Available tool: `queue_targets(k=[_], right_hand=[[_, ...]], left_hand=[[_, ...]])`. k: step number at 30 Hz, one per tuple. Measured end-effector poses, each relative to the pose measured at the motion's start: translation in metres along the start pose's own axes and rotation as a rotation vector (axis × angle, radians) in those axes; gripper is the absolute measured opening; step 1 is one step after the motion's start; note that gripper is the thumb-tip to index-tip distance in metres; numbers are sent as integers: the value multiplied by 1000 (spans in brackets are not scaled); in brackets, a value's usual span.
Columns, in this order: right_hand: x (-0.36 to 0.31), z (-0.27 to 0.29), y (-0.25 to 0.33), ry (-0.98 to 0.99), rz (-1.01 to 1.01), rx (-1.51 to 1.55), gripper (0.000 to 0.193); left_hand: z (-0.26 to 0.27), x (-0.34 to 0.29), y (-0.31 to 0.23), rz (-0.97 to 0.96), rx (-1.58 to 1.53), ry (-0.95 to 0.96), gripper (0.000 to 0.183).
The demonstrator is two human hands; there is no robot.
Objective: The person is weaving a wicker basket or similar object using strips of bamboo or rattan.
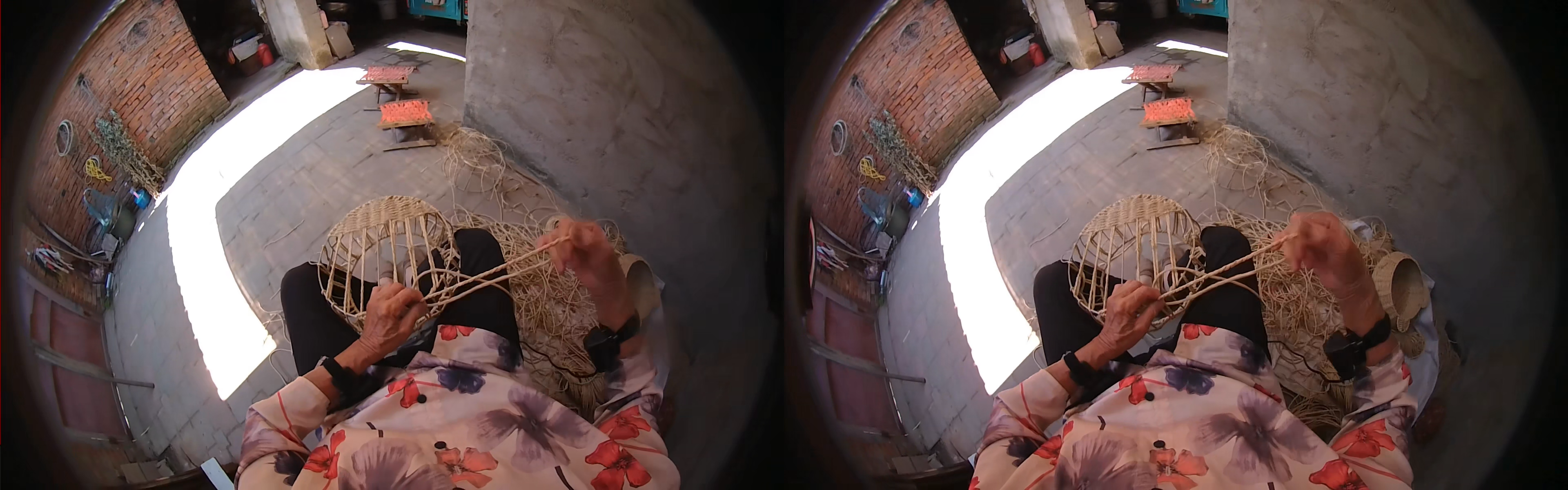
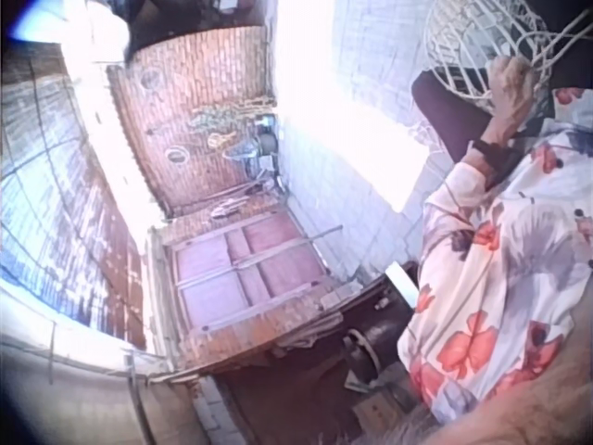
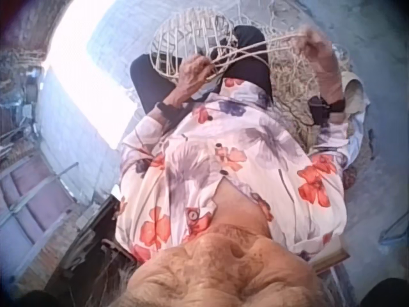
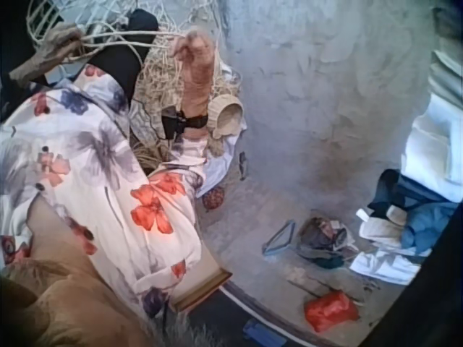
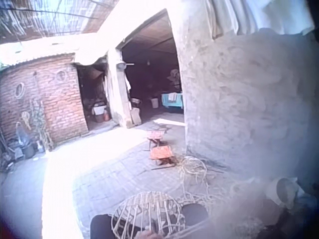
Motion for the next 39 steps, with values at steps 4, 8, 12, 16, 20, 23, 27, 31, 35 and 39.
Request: queue_targets(k=[4,8,12,16,20,23,27,31,35,39], right_hand=[[-30,161,69,-545,118,-167,26],[-31,118,43,-528,96,-802,18],[-19,-61,-40,47,-196,-517,16],[-29,-116,-128,359,-175,-1283,37],[-34,-87,-127,406,-364,-661,36],[-47,42,-115,217,-370,-1193,34],[-137,277,-55,-431,-621,-1941,25],[-139,286,-46,-543,-765,-2008,17],[-16,58,-28,-350,50,-1307,26],[12,-100,-29,-119,440,-986,20]], left_hand=[[0,2,0,27,19,6,10],[9,4,7,80,42,-22,9],[20,-2,23,189,90,-22,7],[22,-3,28,209,72,-31,9],[26,-7,34,233,107,-24,11],[22,-12,44,269,-4,-2,14],[16,-8,46,279,-65,8,15],[26,-8,46,257,-70,-65,15],[32,-6,36,315,-64,15,14],[31,4,25,273,-91,35,15]])
Point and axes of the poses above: each hand's wrist, its own x-axis towards the middle knuckle, its own z-axis out of the back of the hand, y = z × x, the point moved 9 cm from there along x, towards the middle knuckle, and after that the axes turned 1 degree about z, right-handed, at the moved point
